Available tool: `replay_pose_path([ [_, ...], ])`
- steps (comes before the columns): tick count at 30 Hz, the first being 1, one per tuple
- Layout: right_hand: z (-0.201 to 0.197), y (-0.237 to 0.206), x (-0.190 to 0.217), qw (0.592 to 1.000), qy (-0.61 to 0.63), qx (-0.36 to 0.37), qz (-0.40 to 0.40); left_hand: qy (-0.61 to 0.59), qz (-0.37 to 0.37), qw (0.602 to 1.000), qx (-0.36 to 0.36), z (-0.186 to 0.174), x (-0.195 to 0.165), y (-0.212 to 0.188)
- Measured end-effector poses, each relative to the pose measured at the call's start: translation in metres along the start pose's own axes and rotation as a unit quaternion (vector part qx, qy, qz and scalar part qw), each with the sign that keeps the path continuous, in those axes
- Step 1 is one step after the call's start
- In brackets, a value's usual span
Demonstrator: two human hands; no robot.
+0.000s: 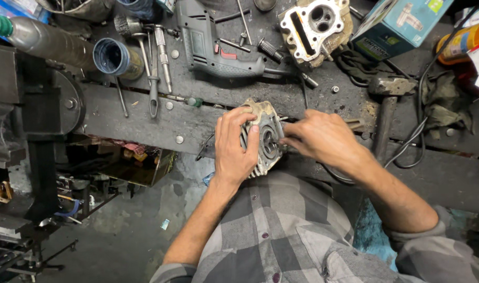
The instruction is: The person works at a cluttered workbench fitting a valve seat into a motorcycle cylinder head. They press and seat the component into the head by hand, tap it with a mallet, reposition the head, and use a screwdriver-like tool to work around the seated part.
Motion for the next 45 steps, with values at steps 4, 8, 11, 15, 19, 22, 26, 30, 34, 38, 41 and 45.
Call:
replay_pose_path([
  [4, -0.011, 0.002, 0.023, 0.996, -0.042, -0.001, -0.080, 0.009, 0.004, 1.000, -0.004, -0.001, -0.002, 0.001],
  [8, -0.009, 0.014, 0.018, 0.994, -0.040, 0.086, -0.060, 0.009, -0.001, 1.000, -0.006, -0.002, -0.004, 0.003],
  [11, -0.011, 0.021, 0.027, 0.990, -0.087, 0.068, -0.086, 0.008, 0.005, 1.000, -0.005, -0.002, -0.005, 0.004],
  [15, -0.010, 0.016, 0.051, 0.973, -0.151, 0.036, -0.171, 0.006, 0.001, 1.000, -0.003, -0.001, -0.003, 0.004],
  [19, 0.004, 0.022, 0.032, 0.963, -0.067, 0.183, -0.188, 0.004, 0.004, 1.000, -0.006, -0.002, -0.003, 0.004],
  [22, 0.000, 0.023, 0.012, 0.957, 0.048, 0.232, -0.170, 0.003, 0.011, 1.000, -0.008, -0.002, -0.004, 0.006],
  [26, -0.020, 0.021, -0.001, 0.989, 0.003, 0.099, -0.106, -0.012, 0.009, 1.000, -0.008, 0.000, -0.004, 0.003],
  [30, -0.016, 0.019, 0.021, 0.994, -0.027, 0.035, -0.104, -0.006, 0.012, 1.000, -0.003, 0.000, -0.003, 0.003],
  [34, -0.011, 0.015, 0.029, 0.993, -0.061, 0.045, -0.093, -0.004, 0.000, 1.000, -0.004, -0.001, -0.003, 0.004],
  [38, -0.013, 0.018, 0.028, 0.989, -0.114, 0.060, -0.076, -0.006, -0.001, 1.000, -0.005, -0.001, -0.005, 0.004],
  [41, -0.018, 0.022, 0.032, 0.988, -0.095, 0.066, -0.098, -0.010, -0.004, 1.000, -0.008, -0.001, -0.003, 0.003],
  [45, -0.010, 0.027, 0.023, 0.987, -0.087, 0.128, -0.049, -0.004, -0.001, 1.000, -0.006, 0.000, -0.001, 0.001],
])
Point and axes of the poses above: each hand's wrist, its own y-axis towards the middle knuckle, its own z-axis out of the palm, x = y × z, the point moved 9 cm from there along y, towards the middle knuckle, and after that the axes turned 11 degrees about -z, right-handed, at the moved point
